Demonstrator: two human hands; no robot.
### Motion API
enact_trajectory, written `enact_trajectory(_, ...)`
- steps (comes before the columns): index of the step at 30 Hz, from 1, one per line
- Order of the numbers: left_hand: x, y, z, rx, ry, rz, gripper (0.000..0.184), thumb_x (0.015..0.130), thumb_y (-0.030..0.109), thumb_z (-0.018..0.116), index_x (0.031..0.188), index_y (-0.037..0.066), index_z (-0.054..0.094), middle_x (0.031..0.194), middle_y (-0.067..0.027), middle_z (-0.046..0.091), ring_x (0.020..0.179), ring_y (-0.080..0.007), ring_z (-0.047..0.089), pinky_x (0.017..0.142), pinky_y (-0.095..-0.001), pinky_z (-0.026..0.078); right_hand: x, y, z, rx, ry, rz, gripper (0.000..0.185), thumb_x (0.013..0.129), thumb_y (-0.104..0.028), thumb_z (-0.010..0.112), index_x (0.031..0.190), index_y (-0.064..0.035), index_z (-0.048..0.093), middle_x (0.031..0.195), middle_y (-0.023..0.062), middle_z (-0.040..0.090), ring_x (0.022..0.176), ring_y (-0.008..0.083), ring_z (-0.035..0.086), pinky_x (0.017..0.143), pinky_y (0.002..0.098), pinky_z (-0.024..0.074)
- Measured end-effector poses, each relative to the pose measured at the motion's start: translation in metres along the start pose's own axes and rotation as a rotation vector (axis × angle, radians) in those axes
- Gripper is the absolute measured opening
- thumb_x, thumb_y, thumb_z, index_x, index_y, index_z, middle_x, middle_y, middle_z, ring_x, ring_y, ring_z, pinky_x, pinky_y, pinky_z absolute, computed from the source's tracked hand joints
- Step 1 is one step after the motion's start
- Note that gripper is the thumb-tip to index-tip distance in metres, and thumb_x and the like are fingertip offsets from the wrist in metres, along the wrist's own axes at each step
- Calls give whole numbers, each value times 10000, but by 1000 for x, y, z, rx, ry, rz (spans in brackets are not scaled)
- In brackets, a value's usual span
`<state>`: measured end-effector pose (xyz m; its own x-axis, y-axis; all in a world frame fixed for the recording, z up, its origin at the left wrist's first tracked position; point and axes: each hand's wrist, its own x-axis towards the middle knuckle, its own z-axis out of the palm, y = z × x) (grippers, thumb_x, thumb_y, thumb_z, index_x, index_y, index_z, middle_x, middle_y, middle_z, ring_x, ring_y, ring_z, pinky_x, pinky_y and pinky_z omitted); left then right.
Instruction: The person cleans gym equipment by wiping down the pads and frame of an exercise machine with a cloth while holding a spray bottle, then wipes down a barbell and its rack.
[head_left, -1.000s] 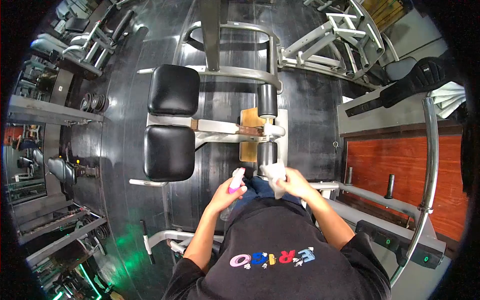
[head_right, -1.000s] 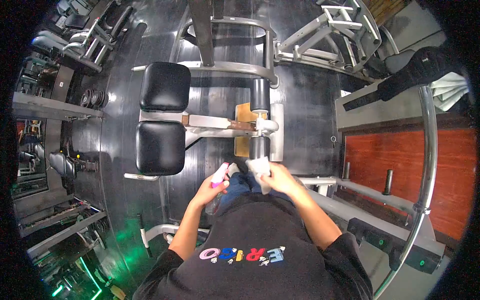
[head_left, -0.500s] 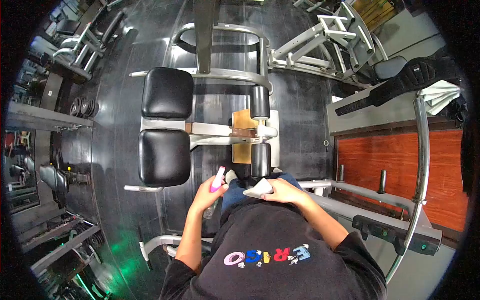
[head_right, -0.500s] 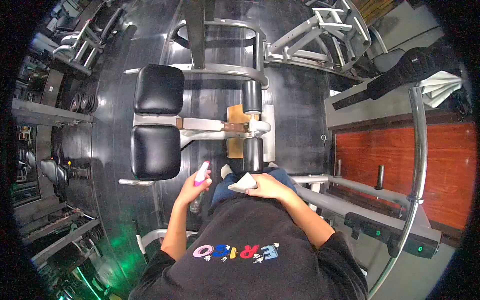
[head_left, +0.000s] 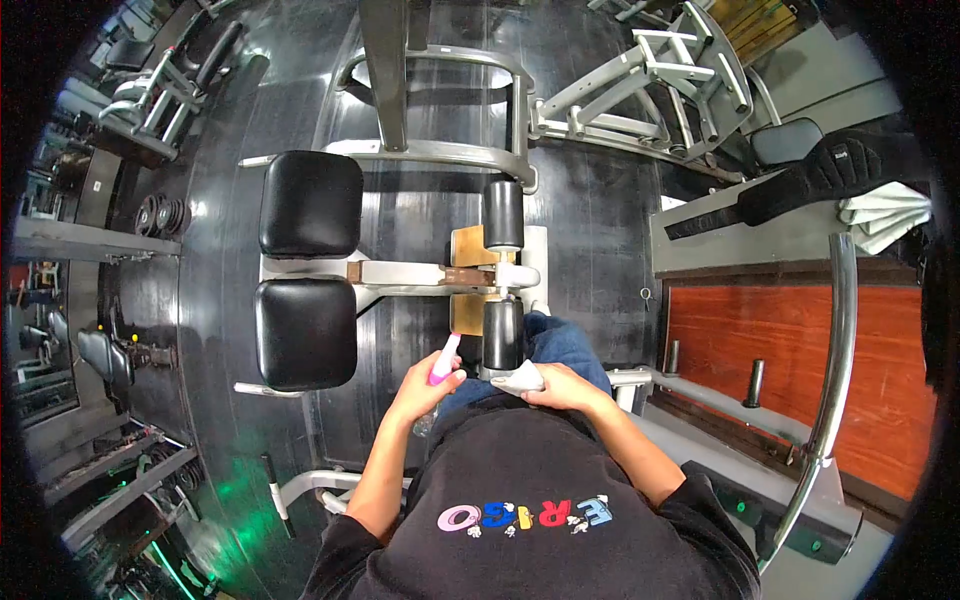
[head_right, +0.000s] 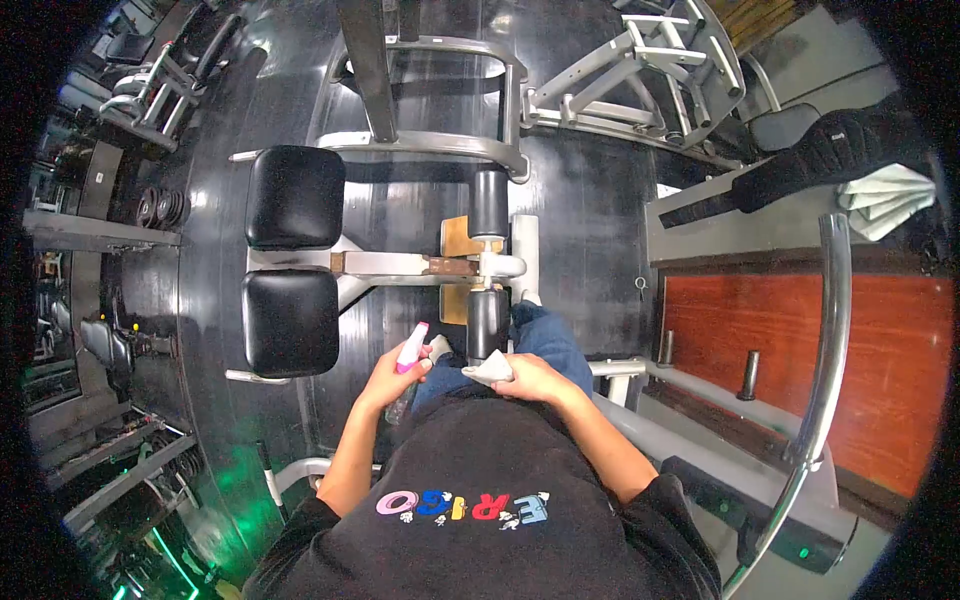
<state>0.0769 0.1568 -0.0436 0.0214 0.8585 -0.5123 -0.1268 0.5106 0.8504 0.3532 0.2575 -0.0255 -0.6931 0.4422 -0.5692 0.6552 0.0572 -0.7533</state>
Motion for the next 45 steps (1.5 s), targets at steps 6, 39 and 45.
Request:
enact_trajectory(6, 21, 4, 20, 68, 79, -17, 308, 878, 211, 701, 1097, 16, 608, 922, -37, 636, 743, -103, 597, 684, -272, 512, 22, -9, -55, -5, -111, 14, 466, 791, -311, 655, 1157, -27, 597, 1035, 197, 686, 967, 343, 667, 852, 405, 500)
enact_trajectory(39, -31, -44, 103, -218, 820, -7, 286, 856, 280, 726, 984, 56, 603, 777, -20, 634, 671, -102, 602, 644, -276, 485, 53, 16, -98, -297, -226, -65, 471, 817, -293, 650, 1216, -58, 567, 1101, 168, 678, 1034, 308, 660, 896, 399, 501)
enact_trajectory(45, -16, -47, 96, -277, 857, 41, 237, 874, 214, 712, 1003, 61, 584, 796, -12, 620, 668, -88, 589, 626, -254, 476, 72, 17, -95, -258, -157, -72, 473, 835, -273, 634, 1250, -62, 546, 1121, 162, 671, 1057, 311, 649, 911, 399, 493)
